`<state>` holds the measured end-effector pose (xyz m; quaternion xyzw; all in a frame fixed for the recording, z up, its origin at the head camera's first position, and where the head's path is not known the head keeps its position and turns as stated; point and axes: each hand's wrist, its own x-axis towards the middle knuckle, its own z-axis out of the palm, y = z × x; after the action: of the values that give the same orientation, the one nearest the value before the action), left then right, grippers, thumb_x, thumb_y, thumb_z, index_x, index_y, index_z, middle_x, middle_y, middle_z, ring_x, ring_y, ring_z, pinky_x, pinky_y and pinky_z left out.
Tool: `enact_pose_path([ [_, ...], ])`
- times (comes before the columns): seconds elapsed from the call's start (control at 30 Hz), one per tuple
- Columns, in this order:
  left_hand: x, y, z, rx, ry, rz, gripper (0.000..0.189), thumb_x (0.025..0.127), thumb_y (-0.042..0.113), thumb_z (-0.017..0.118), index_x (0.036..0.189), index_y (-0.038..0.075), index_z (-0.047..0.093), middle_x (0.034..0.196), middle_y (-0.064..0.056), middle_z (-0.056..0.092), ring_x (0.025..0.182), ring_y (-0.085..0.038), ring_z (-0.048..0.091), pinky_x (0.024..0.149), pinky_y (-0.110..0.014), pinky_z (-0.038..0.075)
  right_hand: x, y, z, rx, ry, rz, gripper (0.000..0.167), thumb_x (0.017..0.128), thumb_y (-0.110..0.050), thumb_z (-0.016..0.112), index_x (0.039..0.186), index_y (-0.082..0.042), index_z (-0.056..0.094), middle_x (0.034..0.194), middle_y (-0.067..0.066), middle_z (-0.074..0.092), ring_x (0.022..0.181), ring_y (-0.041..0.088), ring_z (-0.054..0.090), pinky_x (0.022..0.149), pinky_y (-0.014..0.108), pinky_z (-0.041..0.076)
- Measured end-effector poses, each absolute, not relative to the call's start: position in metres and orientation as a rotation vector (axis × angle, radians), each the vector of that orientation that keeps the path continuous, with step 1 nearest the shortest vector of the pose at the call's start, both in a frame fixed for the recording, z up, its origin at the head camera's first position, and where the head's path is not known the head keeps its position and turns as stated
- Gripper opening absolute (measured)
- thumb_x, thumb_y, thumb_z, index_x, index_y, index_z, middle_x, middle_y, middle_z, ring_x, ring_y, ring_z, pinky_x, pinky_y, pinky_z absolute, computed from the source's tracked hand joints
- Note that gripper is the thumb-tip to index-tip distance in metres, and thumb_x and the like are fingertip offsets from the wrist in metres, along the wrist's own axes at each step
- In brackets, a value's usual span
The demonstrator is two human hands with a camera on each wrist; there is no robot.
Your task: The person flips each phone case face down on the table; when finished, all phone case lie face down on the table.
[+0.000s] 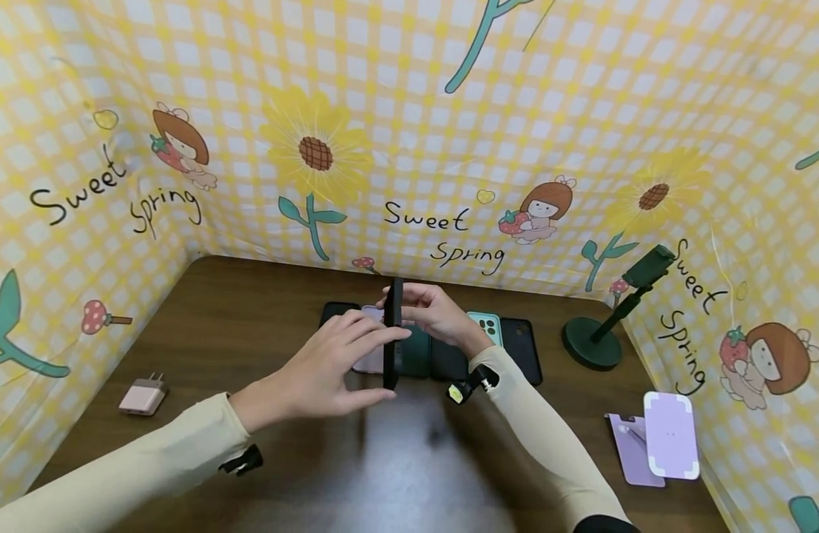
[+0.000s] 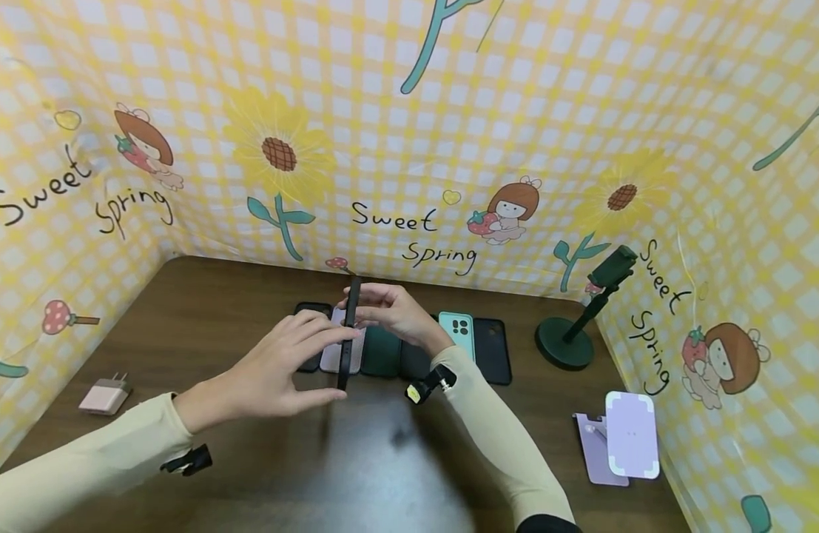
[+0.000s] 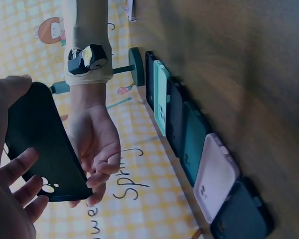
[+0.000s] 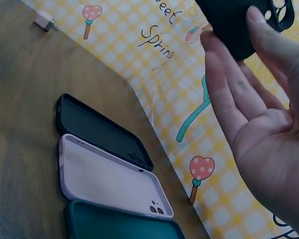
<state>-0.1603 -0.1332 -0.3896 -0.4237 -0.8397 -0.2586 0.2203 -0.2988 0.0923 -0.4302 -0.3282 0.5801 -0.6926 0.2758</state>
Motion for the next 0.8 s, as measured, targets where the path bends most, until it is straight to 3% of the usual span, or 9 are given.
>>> enact_pose_path([
  [0.23, -0.158, -0.159, -0.401, -0.961, -2.348, -0.851, 0.082, 0.082, 0.033, 0.087, 0.154, 0.02, 0.05, 0.136, -0.001, 0.062, 0.129, -0.021, 0.052, 0.104, -0.047, 0.043, -0.303, 0.084, -0.423, -0.763, 1.776, -1.902, 0.038, 0.1, 0.0, 0.062, 0.138, 0.003, 0.061, 0.124, 0.011, 0.074, 0.099, 0.016, 0.076, 0.092, 0.036, 0.06],
  [0.47, -0.159, -0.187, -0.415, -0.772, -2.288, -0.822, 0.09, 0.068, 0.026, 0.096, 0.147, 0.006, 0.056, 0.125, -0.009, 0.07, 0.113, -0.024, 0.061, 0.092, -0.041, 0.043, -0.311, 0.076, -0.404, -0.737, 1.915, -1.85, 0.038, 0.099, 0.0, 0.064, 0.137, 0.003, 0.063, 0.116, 0.007, 0.077, 0.096, 0.013, 0.076, 0.1, 0.055, 0.054],
  [0.67, -0.158, -0.199, -0.425, -0.617, -2.314, -0.809, 0.09, 0.062, 0.034, 0.098, 0.141, 0.008, 0.063, 0.116, -0.007, 0.074, 0.108, -0.022, 0.064, 0.086, -0.039, 0.042, -0.317, 0.065, -0.394, -0.843, 2.084, -1.692, 0.036, 0.099, -0.007, 0.067, 0.134, -0.002, 0.067, 0.119, 0.016, 0.076, 0.093, 0.008, 0.076, 0.092, 0.041, 0.06],
  [0.8, -0.159, -0.203, -0.429, -0.553, -2.316, -0.789, 0.087, 0.063, 0.039, 0.097, 0.138, 0.01, 0.065, 0.117, -0.007, 0.074, 0.11, -0.023, 0.064, 0.084, -0.039, 0.041, -0.32, 0.055, -0.391, -0.836, 2.139, -1.635, 0.035, 0.099, -0.01, 0.068, 0.133, -0.005, 0.069, 0.127, 0.016, 0.073, 0.094, 0.009, 0.075, 0.095, 0.044, 0.059],
])
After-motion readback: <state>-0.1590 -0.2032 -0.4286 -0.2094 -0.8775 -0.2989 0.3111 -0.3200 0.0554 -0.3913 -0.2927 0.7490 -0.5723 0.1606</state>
